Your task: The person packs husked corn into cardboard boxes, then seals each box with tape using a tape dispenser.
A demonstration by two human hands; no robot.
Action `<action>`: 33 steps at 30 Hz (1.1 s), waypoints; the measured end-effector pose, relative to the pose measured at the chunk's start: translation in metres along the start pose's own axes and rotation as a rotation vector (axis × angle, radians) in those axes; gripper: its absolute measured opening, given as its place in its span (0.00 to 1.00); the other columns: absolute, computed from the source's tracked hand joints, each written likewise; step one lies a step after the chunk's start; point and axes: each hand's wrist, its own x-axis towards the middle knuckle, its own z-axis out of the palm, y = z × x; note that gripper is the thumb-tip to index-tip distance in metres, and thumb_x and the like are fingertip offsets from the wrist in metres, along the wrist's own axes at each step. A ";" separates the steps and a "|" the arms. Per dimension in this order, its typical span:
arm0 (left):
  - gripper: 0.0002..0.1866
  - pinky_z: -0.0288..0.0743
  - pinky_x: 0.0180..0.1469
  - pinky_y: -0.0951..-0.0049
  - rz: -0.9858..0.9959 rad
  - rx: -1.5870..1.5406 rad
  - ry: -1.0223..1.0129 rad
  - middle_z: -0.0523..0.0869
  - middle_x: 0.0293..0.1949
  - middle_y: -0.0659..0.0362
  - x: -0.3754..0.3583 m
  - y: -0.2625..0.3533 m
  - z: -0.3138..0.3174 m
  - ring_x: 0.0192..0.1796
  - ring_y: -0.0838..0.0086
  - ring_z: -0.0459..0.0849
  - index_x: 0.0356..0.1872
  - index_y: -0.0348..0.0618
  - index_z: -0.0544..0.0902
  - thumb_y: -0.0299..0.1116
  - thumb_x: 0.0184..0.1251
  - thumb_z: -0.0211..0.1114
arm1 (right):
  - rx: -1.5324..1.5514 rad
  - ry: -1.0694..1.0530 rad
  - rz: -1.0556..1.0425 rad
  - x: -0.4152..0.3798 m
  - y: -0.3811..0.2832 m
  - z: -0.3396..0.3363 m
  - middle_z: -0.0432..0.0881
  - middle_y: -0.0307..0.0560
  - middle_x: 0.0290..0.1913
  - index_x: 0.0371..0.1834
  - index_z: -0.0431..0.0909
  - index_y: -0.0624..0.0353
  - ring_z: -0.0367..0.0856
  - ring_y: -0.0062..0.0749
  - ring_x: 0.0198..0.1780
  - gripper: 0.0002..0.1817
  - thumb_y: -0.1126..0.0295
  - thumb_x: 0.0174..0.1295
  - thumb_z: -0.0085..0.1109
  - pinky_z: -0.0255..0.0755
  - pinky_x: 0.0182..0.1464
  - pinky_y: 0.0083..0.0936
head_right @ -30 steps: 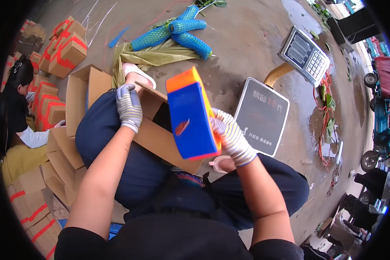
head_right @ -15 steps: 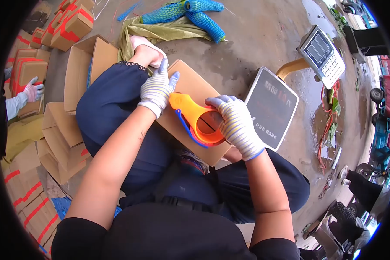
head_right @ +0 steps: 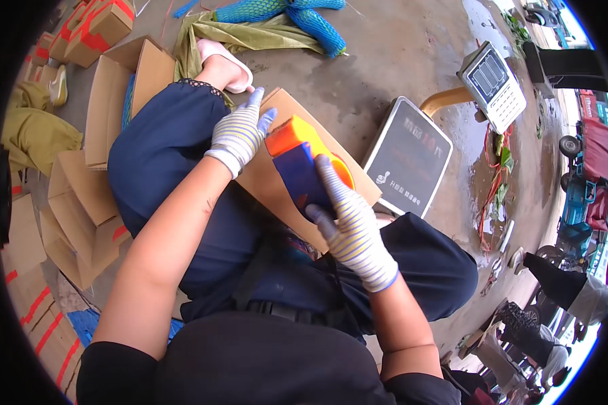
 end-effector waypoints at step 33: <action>0.13 0.77 0.59 0.75 0.290 -1.199 -0.565 0.86 0.50 0.57 -0.075 0.010 -0.039 0.53 0.75 0.84 0.51 0.38 0.82 0.36 0.75 0.61 | 0.192 0.247 -0.095 -0.028 0.092 0.045 0.66 0.45 0.68 0.77 0.49 0.52 0.70 0.35 0.67 0.54 0.70 0.49 0.77 0.65 0.71 0.35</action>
